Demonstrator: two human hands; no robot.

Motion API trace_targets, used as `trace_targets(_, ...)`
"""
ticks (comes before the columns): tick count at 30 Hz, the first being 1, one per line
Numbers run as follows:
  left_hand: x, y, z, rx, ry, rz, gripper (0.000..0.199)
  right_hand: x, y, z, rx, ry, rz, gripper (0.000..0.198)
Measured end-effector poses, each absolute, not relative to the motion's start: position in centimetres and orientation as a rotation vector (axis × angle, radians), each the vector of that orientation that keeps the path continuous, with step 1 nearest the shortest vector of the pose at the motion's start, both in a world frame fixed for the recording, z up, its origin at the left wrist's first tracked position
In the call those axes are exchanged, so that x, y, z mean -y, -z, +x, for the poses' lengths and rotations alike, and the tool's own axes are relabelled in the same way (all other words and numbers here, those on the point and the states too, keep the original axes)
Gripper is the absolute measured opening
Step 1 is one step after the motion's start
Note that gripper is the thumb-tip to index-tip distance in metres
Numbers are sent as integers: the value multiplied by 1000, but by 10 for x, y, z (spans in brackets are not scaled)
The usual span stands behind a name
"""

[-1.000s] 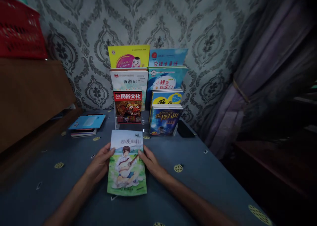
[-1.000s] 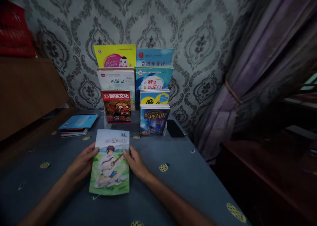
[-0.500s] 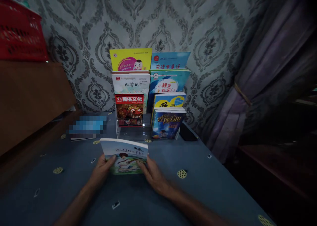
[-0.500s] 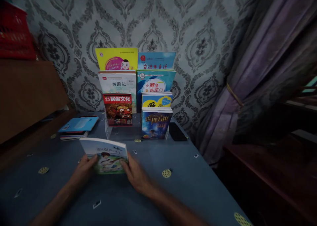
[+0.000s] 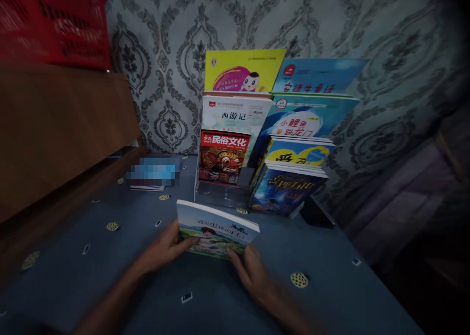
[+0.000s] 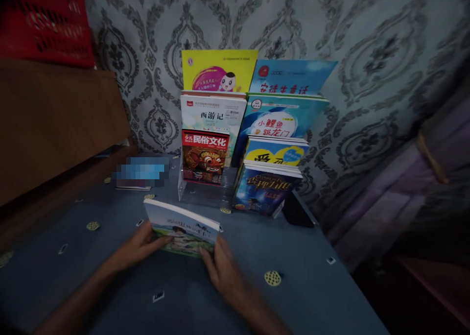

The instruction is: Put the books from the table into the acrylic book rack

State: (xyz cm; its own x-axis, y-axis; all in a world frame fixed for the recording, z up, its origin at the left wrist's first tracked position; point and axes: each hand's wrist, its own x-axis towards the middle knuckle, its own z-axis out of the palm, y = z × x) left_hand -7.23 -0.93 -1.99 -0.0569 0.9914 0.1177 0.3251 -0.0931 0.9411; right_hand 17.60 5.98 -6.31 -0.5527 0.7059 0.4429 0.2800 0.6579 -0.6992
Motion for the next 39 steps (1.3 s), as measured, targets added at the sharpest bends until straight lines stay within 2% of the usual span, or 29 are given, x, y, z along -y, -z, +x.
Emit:
trace_targets(6,16,6,-87,-1587,-861,1770,31,-63,43,179,2139,-801,-763,26)
trace_targets(16,7,31,-95,-1613,-933,1721,47,-77,33,182,2153,-958,-782,19)
trace_targets(22,-18,22,-95,-1678,-1110,1881,39,-103,23,170,2167,-763,-692,18)
trace_targets(31,-77,-59,-86,-1772,-1546,2090,22,-157,-56,156,2052,-460,-577,17)
trace_targets(35,-95,-79,-80,-1715,-1729,2125,20,-173,-74,146,1916,-469,-505,22)
trace_targets(39,-99,-83,-83,-1721,-1723,2145,16,-175,-78,148,1894,-537,-445,23)
